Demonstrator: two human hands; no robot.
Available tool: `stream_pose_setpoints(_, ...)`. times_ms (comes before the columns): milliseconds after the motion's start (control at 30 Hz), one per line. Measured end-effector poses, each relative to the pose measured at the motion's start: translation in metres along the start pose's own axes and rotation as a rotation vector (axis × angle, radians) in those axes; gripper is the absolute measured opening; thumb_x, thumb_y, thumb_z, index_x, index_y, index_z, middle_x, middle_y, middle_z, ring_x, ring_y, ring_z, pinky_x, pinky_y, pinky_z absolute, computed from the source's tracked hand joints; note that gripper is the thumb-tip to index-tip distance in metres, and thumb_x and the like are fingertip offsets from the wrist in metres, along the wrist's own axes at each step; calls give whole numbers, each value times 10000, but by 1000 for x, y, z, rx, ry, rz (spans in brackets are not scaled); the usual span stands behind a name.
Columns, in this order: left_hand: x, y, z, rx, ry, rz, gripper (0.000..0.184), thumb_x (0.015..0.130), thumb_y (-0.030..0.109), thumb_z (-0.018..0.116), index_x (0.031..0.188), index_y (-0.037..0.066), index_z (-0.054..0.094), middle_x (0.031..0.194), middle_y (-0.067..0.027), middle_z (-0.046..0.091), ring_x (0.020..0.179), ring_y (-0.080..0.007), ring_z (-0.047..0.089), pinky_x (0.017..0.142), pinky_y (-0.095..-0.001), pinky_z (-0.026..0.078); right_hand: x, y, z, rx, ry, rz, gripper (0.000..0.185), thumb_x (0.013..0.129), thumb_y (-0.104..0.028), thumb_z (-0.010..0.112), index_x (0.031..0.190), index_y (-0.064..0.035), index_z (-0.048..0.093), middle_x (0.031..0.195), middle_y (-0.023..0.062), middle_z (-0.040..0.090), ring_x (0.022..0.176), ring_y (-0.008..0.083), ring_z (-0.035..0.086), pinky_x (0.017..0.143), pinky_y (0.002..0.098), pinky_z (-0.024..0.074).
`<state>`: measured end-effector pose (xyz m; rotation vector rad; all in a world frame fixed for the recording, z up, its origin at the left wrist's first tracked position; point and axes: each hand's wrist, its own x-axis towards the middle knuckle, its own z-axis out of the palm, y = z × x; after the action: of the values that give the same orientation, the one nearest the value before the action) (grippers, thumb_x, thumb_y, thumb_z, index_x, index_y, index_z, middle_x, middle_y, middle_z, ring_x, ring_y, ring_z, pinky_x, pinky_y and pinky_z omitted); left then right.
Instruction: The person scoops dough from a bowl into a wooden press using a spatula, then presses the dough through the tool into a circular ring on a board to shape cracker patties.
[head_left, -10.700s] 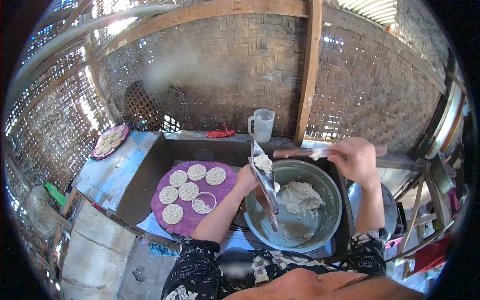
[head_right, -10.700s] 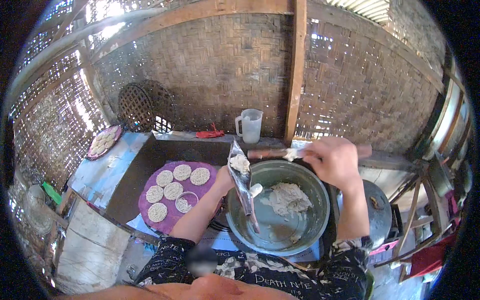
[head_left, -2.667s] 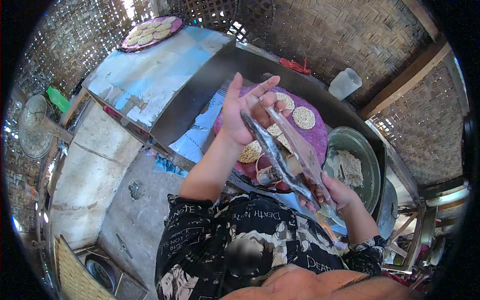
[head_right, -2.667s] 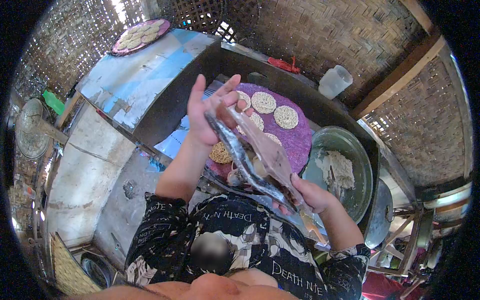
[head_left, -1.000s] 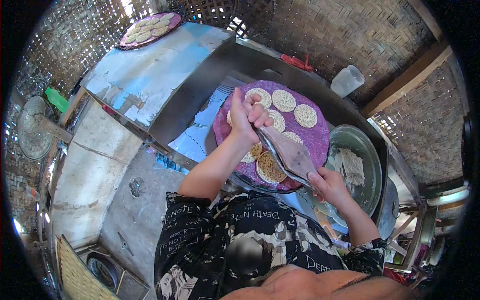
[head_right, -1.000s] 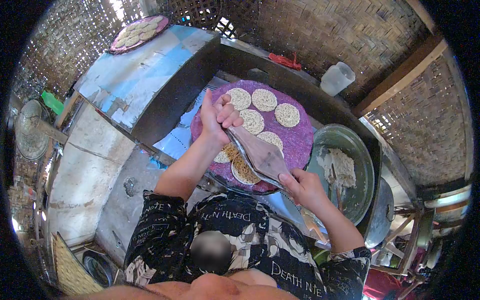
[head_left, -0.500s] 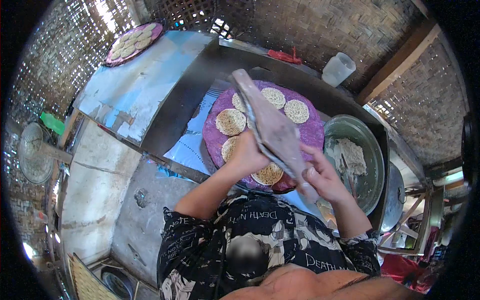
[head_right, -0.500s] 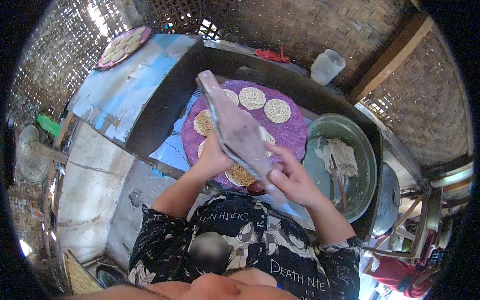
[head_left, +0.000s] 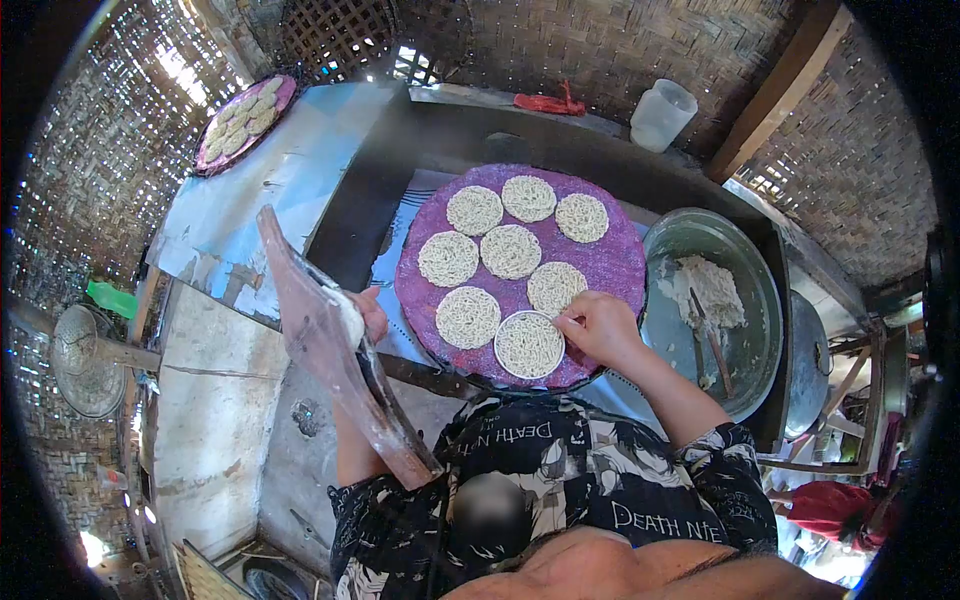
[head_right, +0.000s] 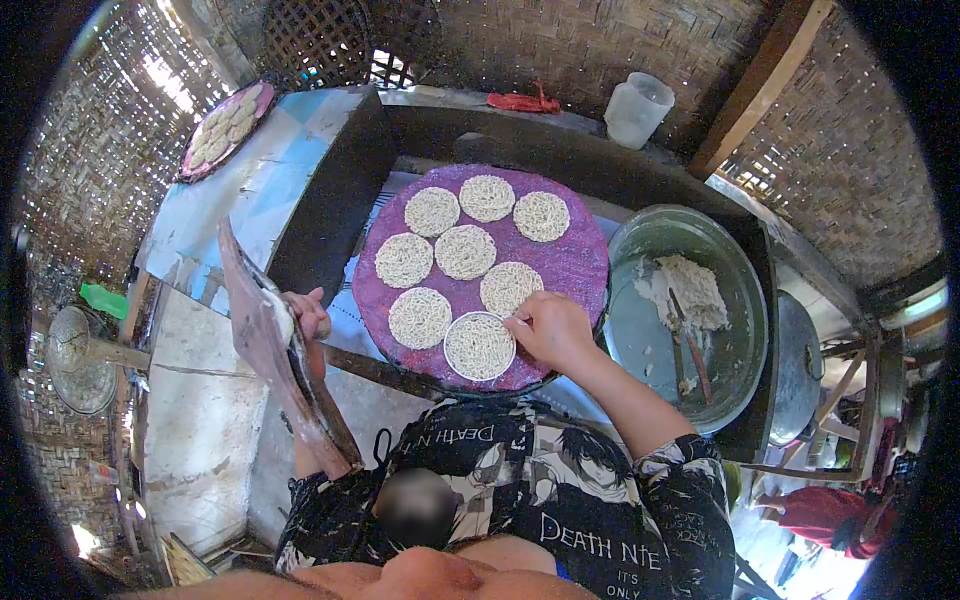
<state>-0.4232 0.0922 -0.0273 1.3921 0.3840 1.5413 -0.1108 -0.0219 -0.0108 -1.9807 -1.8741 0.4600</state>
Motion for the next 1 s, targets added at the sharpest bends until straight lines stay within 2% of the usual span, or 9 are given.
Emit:
stream_pose_setpoints(67,1,11,17,-72,123,-11,185,763,136,637,827,50,487,686,-56,504,664,-203,517,829,-464,395,0,1,2,-39,43,-84,208,728,-277,606,685,-77,643,739,90,590,746,273,585,624,380,472)
stream_pose_setpoints(167,6,24,36,243,142,-44,191,741,62,653,826,54,483,686,-52,504,664,-194,517,831,-448,403,-1,-1,7,-113,156,-240,162,707,-234,615,651,-82,621,699,72,563,706,256,572,597,366,470)
stream_pose_setpoints(267,3,14,34,121,223,-129,227,714,-12,660,829,61,478,685,-53,503,660,-186,516,815,-436,416,-2,-4,5,-111,237,-309,130,694,-201,619,634,-88,605,676,60,545,682,246,561,581,362,467)
stream_pose_setpoints(333,7,15,36,119,162,-88,221,721,-13,652,832,61,476,682,-53,500,658,-188,514,805,-440,421,-3,-2,-2,-66,267,-295,120,694,-191,619,634,-88,602,676,60,545,682,248,559,584,366,467)
stream_pose_setpoints(500,9,11,26,-41,79,-93,204,738,-16,634,838,58,473,676,-53,493,657,-191,515,786,-434,432,4,34,-45,-216,420,68,142,694,-220,609,661,-85,636,689,88,546,721,275,569,614,389,468)
stream_pose_setpoints(567,10,15,31,148,65,-56,199,742,-5,635,841,53,473,676,-57,492,657,-194,514,791,-422,433,8,61,-55,-240,434,191,158,695,-228,601,675,-78,649,707,96,555,740,283,574,630,399,470)
stream_pose_setpoints(700,7,1,18,-25,81,-134,236,741,38,667,872,66,471,728,-46,491,677,-179,515,804,-400,429,10,76,-59,-260,381,367,188,699,-237,584,690,-65,659,742,109,569,762,292,580,659,407,475)
stream_pose_setpoints(933,8,-3,17,-103,89,-180,281,717,107,711,866,73,475,732,-30,478,679,-172,514,793,-414,422,13,78,-45,-292,360,361,213,706,-267,573,695,-73,661,743,110,571,753,296,585,664,414,477)
stream_pose_setpoints(1000,8,-1,19,-3,39,-127,261,724,106,700,853,77,476,722,-34,472,669,-174,511,787,-418,418,11,79,-44,-283,373,340,226,715,-277,574,693,-69,659,735,107,572,748,295,586,662,416,476)
